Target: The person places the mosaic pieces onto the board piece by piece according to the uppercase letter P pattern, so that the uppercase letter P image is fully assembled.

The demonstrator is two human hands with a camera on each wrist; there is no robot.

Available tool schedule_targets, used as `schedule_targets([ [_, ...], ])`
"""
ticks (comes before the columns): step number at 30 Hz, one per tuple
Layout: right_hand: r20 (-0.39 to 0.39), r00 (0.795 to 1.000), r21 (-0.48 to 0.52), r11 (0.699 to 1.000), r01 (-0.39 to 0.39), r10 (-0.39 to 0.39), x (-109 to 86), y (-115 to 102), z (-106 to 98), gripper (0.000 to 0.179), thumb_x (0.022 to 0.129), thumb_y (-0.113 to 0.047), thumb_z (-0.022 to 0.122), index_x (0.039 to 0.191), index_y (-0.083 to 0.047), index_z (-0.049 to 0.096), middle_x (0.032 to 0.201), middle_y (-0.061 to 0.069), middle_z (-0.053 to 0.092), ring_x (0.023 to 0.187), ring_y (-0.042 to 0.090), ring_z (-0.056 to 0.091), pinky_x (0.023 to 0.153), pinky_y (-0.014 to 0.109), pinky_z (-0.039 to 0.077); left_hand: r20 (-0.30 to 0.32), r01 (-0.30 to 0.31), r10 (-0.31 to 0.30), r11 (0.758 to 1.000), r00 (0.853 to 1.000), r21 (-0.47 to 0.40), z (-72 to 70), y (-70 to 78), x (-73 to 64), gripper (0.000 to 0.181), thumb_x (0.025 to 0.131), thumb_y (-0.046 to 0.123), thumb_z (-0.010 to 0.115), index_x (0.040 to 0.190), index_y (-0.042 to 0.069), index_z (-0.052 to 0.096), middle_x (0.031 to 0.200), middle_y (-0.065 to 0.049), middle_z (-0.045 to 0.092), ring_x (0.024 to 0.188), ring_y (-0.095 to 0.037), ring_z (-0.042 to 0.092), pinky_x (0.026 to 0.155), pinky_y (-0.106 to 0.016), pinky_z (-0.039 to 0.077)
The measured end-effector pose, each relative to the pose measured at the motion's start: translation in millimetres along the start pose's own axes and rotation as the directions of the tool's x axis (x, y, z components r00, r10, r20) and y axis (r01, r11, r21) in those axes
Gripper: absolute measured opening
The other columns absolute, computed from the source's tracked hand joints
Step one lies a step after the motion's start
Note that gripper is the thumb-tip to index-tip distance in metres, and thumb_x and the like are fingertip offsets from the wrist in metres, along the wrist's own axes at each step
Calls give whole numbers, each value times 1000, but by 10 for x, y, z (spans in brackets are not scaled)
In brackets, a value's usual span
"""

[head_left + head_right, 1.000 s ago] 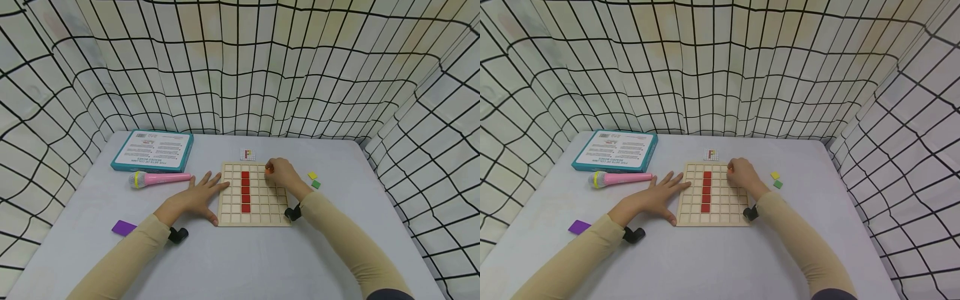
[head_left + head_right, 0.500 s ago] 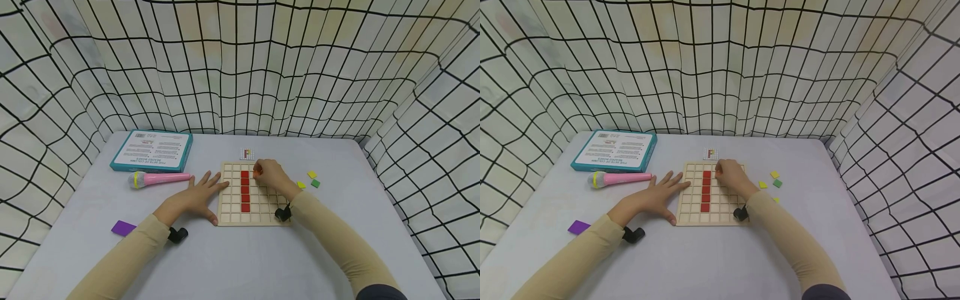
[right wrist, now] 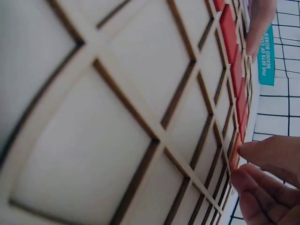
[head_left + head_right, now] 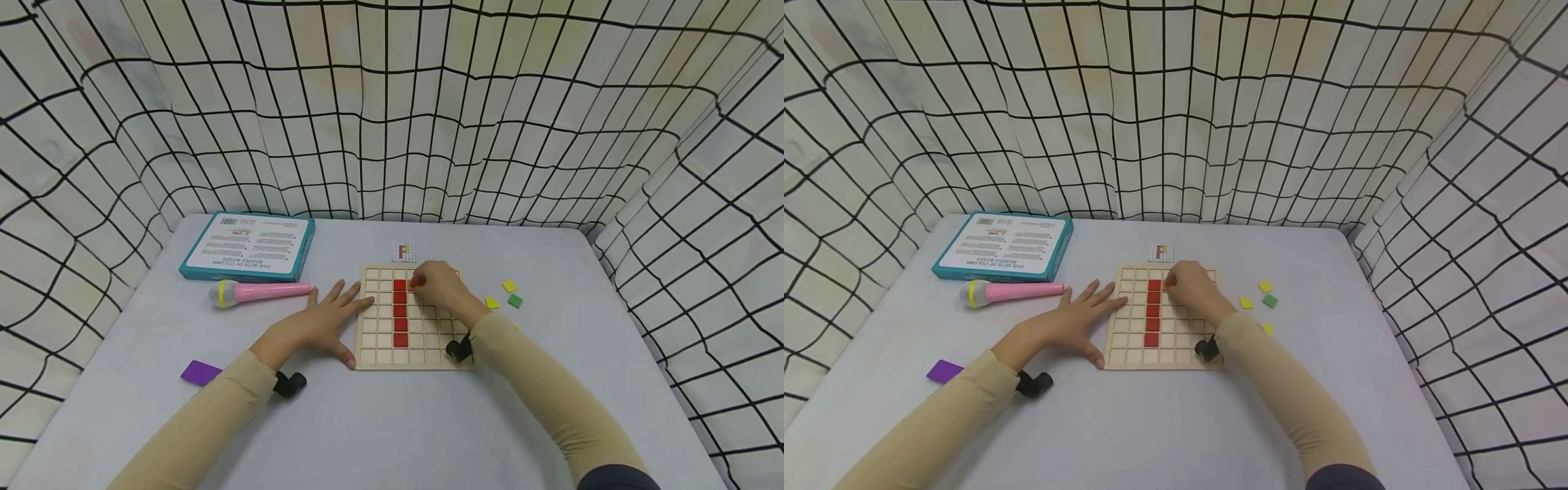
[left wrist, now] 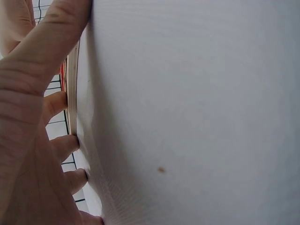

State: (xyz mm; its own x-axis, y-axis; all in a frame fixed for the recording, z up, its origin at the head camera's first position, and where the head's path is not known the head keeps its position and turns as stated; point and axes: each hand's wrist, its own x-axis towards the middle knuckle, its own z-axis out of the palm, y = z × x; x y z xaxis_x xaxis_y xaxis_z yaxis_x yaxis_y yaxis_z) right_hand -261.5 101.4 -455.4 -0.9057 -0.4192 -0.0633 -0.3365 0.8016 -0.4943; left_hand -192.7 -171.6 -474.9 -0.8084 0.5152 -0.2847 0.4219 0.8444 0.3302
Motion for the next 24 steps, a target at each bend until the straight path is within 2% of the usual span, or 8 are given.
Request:
schedule_targets([
  [4,-7,1000,-13,1000,15,-15,-48,46,-63,22,96,-5,63,112,-4,78,124,13,71,116,30,67,99,45,55,-4,9,-9,1000,1000,2,8,-2,5,131,60,66,91,166,28,25,175,-11,2,160,-45,-6,115,-82,-1],
  [9,-22,998,-64,996,-55,54,-156,208,-145,26,97,-8,60,118,-7,75,129,14,67,112,30,67,95,46,56,2,14,-14,1000,1000,-3,30,2,12,130,60,65,92,166,28,25,176,-11,2,160,-44,-7,115,-81,-3],
  [18,-35,988,-162,975,-155,151,-380,469,-330,25,100,-14,62,122,-8,74,131,16,68,118,34,66,94,49,56,4,9,-9,1000,1000,4,34,-12,9,131,60,65,91,166,27,24,176,-10,1,160,-43,-7,116,-80,-2],
  [24,-40,981,-223,955,-194,190,-557,670,-436,28,99,-10,60,123,-6,72,132,20,67,122,39,64,97,52,54,6,8,-9,1000,1000,7,44,-26,19,132,60,67,91,166,28,23,176,-10,1,160,-43,-8,116,-80,-3],
])
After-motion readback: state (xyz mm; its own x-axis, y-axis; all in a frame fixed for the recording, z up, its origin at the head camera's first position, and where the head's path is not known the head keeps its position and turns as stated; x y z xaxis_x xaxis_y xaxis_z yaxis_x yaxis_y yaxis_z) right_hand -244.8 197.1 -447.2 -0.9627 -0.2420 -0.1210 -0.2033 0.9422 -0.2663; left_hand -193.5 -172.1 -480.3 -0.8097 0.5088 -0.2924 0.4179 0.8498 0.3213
